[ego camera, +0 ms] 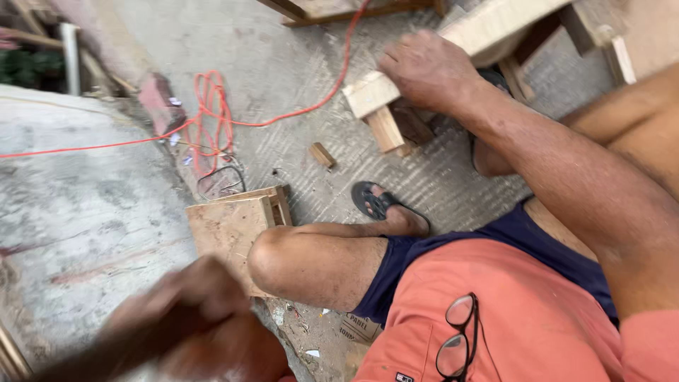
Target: The person sits on the ground assembling small wooden stools. They fit wooden legs and rails into the stool frame, position nails, and hammer the nails in with a hammer, then lift and turn the stool over to work on other joints.
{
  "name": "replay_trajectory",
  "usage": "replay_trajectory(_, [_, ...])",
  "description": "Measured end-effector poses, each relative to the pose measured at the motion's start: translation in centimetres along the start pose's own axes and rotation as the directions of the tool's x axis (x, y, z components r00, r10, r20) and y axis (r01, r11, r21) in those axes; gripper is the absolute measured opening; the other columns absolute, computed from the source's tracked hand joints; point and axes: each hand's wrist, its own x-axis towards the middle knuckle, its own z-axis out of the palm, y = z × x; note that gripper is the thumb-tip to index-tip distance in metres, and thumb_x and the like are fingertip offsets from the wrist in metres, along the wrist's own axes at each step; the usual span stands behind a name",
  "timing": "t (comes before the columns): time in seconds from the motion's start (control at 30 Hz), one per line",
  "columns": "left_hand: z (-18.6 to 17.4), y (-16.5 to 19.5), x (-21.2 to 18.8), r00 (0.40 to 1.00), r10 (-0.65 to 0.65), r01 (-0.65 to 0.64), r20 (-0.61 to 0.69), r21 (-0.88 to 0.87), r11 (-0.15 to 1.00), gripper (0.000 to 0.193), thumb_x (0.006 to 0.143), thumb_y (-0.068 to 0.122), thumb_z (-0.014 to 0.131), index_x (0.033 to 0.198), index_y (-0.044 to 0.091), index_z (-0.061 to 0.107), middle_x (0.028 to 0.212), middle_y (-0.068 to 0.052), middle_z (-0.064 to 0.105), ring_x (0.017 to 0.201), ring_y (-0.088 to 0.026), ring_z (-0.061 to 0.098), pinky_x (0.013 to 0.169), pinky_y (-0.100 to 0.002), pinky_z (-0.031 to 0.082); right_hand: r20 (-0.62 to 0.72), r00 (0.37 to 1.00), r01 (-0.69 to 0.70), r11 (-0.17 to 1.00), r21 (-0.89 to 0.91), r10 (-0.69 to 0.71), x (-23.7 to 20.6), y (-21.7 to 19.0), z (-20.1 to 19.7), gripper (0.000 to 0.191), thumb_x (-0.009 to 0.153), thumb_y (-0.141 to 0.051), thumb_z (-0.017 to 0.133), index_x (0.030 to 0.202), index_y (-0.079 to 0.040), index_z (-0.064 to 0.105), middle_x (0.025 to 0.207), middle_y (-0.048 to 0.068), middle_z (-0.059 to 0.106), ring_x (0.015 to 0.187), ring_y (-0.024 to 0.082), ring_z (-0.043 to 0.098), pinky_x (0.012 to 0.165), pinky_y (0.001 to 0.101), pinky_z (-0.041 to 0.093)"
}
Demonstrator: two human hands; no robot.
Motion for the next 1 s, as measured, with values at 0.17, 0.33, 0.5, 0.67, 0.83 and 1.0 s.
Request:
replay_trajectory(0.17, [5.2, -5.1, -2.2, 0.574, -0.815, 0.55, 0.08, 0.7, 0.457, 0.032, 0.096, 0.034, 0.057, 0.112, 0.007, 0.057, 0.073, -0.007, 0.059, 0.056, -0.013, 0.056, 0.051, -0.027, 0.048, -0.026, 0.999, 0.026, 0.999, -0.028, -0.027, -0.3, 0.1, -0.1, 0.014, 0.102, -0.018, 0.063, 0.112, -0.011, 0.069, 0.096, 0.003, 0.067, 0.093, 0.018, 0.064, 0.086, 0.0337, 0.055])
replay_trajectory(0.33, [7.2, -7.2, -3.2, 0.352, -0.928, 0.897, 0.12, 0.241, 0.371, 0.045, 0.105, 0.041, 0.051, 0.126, 0.001, 0.05, 0.066, -0.006, 0.052, 0.047, -0.011, 0.048, 0.041, -0.027, 0.041, -0.003, 1.0, 0.011, 1.0, -0.005, -0.011, 0.1, 0.3, -0.6, 0.023, 0.09, -0.022, 0.066, 0.11, -0.012, 0.069, 0.096, 0.003, 0.068, 0.093, 0.02, 0.065, 0.083, 0.0346, 0.055])
replay_trajectory(0.5, [4.0, -4.0, -3.0, 0.654, -0.751, 0.74, 0.094, 0.124, 0.661, 0.048, 0.107, 0.042, 0.054, 0.126, -0.002, 0.049, 0.078, -0.002, 0.058, 0.054, -0.009, 0.049, 0.047, -0.024, 0.039, 0.003, 1.0, 0.012, 1.0, 0.0, -0.012, -0.5, 0.3, -0.2, 0.016, 0.101, -0.017, 0.067, 0.115, -0.012, 0.069, 0.101, 0.003, 0.068, 0.097, 0.018, 0.065, 0.087, 0.0349, 0.054])
replay_trajectory(0.67, [7.4, -10.6, -8.3, 0.54, -0.836, 0.84, -0.098, 0.011, 0.542, 0.041, 0.104, 0.035, 0.056, 0.127, 0.002, 0.049, 0.074, 0.001, 0.055, 0.055, -0.007, 0.05, 0.045, -0.024, 0.041, 0.003, 1.0, 0.019, 1.0, 0.01, -0.019, -0.6, 1.1, -0.2, 0.026, 0.095, -0.019, 0.074, 0.12, -0.014, 0.069, 0.105, 0.003, 0.068, 0.102, 0.02, 0.065, 0.09, 0.036, 0.054])
replay_trajectory(0.83, [13.2, -21.5, -13.9, 0.228, -0.944, 0.939, -0.237, -0.204, 0.278, 0.023, 0.102, 0.029, 0.061, 0.101, 0.007, 0.058, 0.068, 0.0, 0.054, 0.05, -0.01, 0.05, 0.043, -0.025, 0.04, 0.156, 0.988, -0.013, 0.996, 0.093, -0.002, 0.0, 1.6, -1.7, 0.064, 0.069, -0.035, 0.092, 0.122, -0.01, 0.066, 0.109, 0.008, 0.066, 0.106, 0.028, 0.062, 0.094, 0.0432, 0.051])
replay_trajectory(1.0, [14.7, -28.9, -16.2, 0.016, -0.886, 0.907, -0.463, -0.366, 0.208, 0.034, 0.099, 0.033, 0.064, 0.111, 0.003, 0.056, 0.079, -0.008, 0.064, 0.056, -0.018, 0.062, 0.047, -0.031, 0.048, 0.189, 0.982, 0.012, 0.995, 0.099, -0.03, 0.3, 2.3, -1.6, 0.067, 0.074, -0.036, 0.093, 0.128, -0.01, 0.064, 0.114, 0.01, 0.064, 0.112, 0.033, 0.06, 0.099, 0.0473, 0.048])
